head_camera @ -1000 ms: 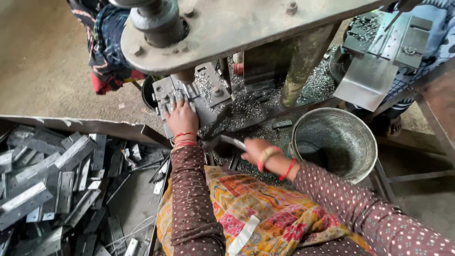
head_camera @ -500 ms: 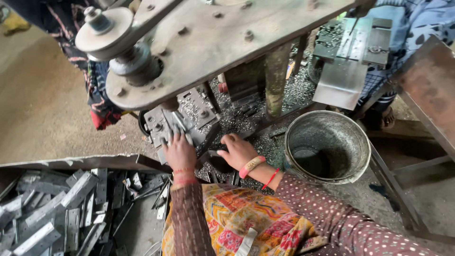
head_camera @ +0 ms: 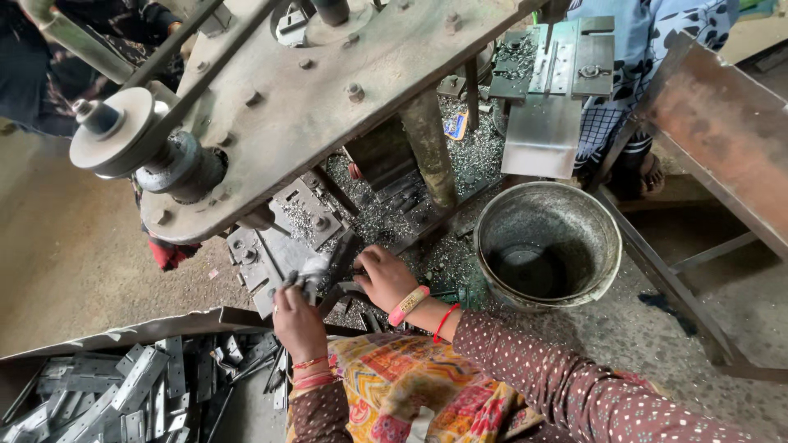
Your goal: The person operates a manual press machine to process metal pieces, placing them into the machine and pressing a lever. After processing, the person picks up a small packet, opens it, and applies a substance to their finger.
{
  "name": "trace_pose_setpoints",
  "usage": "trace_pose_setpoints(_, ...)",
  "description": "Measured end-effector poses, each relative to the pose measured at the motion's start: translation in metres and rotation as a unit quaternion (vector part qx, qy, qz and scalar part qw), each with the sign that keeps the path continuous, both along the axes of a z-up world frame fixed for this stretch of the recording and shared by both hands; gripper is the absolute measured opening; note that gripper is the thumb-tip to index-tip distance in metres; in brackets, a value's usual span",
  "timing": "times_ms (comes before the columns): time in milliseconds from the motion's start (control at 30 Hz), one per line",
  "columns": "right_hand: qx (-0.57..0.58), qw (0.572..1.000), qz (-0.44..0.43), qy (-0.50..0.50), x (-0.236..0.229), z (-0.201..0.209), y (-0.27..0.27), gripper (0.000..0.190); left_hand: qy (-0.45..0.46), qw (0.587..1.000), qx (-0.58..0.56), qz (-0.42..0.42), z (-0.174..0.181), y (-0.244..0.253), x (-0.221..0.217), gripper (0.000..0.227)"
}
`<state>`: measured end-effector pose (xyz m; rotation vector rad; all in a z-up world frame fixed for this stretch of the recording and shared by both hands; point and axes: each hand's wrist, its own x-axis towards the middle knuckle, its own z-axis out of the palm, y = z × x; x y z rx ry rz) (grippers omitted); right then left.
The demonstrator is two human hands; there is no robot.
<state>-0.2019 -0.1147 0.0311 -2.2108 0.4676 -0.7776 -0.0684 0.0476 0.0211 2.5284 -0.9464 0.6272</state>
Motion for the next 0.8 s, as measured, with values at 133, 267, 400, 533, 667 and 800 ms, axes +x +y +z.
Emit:
trace_pose_setpoints(133,-0.011,0.999,-0.010,-0.033,-0.003,-0.002,0.002,0.030,-0.083,0.992,-0.066,0.071,0.006,-0.004,0.013,0.032)
trace_pose_setpoints(267,-0.022,0.999,-0.002,-0.026,-0.001,-0.001,0.001,0.030,-0.109,0.970,0.110,0.187,-0.005,-0.034,0.041,0.026)
trace_pose_setpoints(400,-0.005,1.000,-0.003,0.002,0.000,-0.003,0.002,0.026,-0.028,0.991,0.124,0.036,-0.022,-0.036,0.044,0.037)
trace_pose_setpoints(533,0.029,1.000,0.003,0.010,0.002,-0.007,0.004,0.022,-0.070,0.976,0.173,0.113,-0.026,-0.011,0.032,0.040)
trace_pose_setpoints(667,0.014,0.999,-0.003,-0.043,0.005,-0.012,0.004,0.021,0.080,0.964,0.218,0.127,-0.031,-0.008,0.014,0.042)
trace_pose_setpoints(800,0.021,1.000,-0.004,-0.001,0.005,-0.026,0.008,0.017,-0.011,0.986,0.149,0.069,-0.040,-0.019,0.016,0.044)
